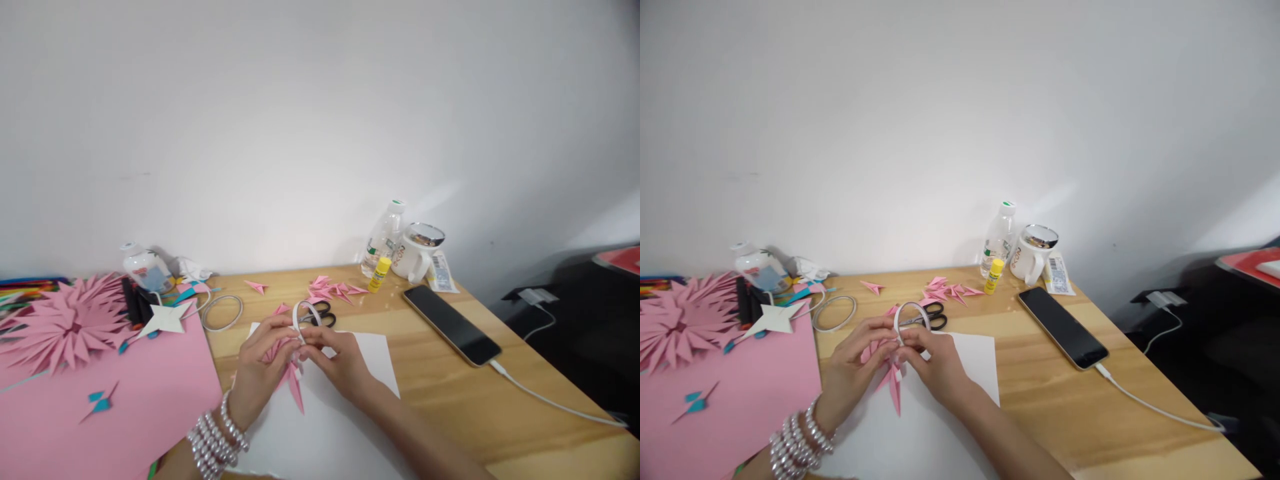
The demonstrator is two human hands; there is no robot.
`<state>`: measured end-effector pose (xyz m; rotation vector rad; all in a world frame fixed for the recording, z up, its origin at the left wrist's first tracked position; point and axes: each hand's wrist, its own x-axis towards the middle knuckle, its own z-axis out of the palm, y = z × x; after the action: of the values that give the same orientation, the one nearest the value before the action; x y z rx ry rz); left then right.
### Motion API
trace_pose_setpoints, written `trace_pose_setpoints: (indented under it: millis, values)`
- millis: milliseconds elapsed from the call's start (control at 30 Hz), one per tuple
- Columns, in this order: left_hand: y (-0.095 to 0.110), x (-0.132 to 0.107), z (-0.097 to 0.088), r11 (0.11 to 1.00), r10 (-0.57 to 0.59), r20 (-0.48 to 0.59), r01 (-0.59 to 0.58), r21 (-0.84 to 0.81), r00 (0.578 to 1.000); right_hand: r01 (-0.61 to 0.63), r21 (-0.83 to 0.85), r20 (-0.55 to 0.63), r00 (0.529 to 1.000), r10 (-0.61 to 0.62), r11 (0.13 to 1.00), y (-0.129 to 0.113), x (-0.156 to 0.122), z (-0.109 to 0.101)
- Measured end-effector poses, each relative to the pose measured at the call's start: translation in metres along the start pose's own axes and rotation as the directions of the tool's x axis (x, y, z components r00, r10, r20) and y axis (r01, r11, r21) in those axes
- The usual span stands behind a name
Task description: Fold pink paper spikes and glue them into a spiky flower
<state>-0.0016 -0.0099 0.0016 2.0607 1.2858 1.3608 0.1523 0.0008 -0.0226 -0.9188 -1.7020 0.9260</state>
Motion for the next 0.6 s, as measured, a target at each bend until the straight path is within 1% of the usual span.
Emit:
trace_pose_setpoints:
  millis: [100,200,267,367,433,500,600]
  values:
    - [-0.002,-0.001,0.001,1.000,-0.014,0.029,0.014,-0.006,0.999,0.007,-0.047,0.009,1.000,-0.006,0.999,0.004,-0.002,0.001]
    - [-0.001,-0.002,0.001,1.000,-0.013,0.052,0.013,-0.006,0.999,0.023,-0.073,0.039,0.999,-0.020,0.997,0.002,-0.002,0.000]
    - [-0.001,-0.002,0.001,1.000,-0.025,0.037,0.025,-0.006,0.999,0.065,-0.082,0.085,0.995,-0.058,0.995,-0.004,-0.001,-0.003]
    - [-0.001,-0.002,0.000,0.999,-0.047,-0.012,0.047,0.005,0.999,0.186,-0.126,0.146,0.975,-0.168,0.974,-0.010,0.000,-0.007]
    - [-0.002,-0.003,0.000,0.999,-0.030,-0.037,0.030,0.009,0.999,0.251,-0.160,0.179,0.958,-0.222,0.955,-0.010,0.000,-0.007]
    - [-0.003,-0.003,0.001,1.000,0.002,-0.056,-0.001,0.003,0.998,0.280,-0.193,0.206,0.949,-0.240,0.941,-0.006,0.000,-0.007]
    - [-0.005,-0.005,0.001,1.000,0.010,-0.076,-0.011,-0.011,0.997,0.269,-0.235,0.211,0.952,-0.221,0.934,-0.001,0.000,-0.005]
